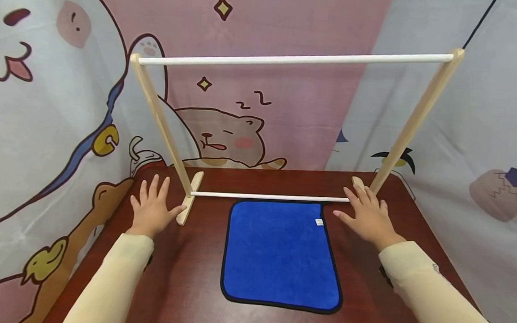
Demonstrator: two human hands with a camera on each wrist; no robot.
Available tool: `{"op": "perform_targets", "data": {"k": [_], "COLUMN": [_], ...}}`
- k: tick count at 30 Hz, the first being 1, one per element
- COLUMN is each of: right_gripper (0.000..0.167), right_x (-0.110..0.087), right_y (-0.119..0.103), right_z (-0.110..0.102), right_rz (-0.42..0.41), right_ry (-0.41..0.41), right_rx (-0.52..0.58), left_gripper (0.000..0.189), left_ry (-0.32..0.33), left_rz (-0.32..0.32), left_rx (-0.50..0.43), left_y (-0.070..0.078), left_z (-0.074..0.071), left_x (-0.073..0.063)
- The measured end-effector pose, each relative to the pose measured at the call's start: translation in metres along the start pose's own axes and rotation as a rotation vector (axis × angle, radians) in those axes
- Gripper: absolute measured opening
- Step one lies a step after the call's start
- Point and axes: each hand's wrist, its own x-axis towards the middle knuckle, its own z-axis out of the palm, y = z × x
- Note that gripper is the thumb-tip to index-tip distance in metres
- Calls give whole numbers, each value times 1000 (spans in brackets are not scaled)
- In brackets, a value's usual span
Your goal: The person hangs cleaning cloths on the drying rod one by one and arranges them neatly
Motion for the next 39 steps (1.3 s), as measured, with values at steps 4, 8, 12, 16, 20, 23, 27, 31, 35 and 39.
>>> {"op": "perform_targets", "data": {"k": [4,8,12,16,20,23,27,31,35,39], "right_gripper": [84,81,79,77,75,74,72,70,69,68], "right_x": [2,4,5,4,3,4,5,6,5,5], "right_y": [-3,-6,-6,-7,-11,-14,-18,-21,-25,-29], "right_z": [9,17,28,39,46,52,61,70,78,86], "right_rz": [-14,-35,-60,-72,-72,-63,-57,-70,-71,-70], "right_ry": [7,17,9,19,36,33,26,39,38,22], "right_rx": [11,31,64,91,118,136,139,141,157,156], "left_gripper": [95,94,94,93,92,92,90,89,88,86], "left_ry": [26,39,67,102,111,117,133,157,181,207], "left_rz": [-7,-22,-35,-50,-68,-87,-109,-112,-101,-94], "left_rx": [-30,-66,-91,-142,-195,-233,-281,-332,-412,-485], "left_y": [6,13,17,23,30,32,32,32,33,37], "left_z": [-4,-6,-7,-9,-13,-16,-21,-27,-34,-44], "left_x": [7,14,21,29,36,42,51,58,64,67]}}
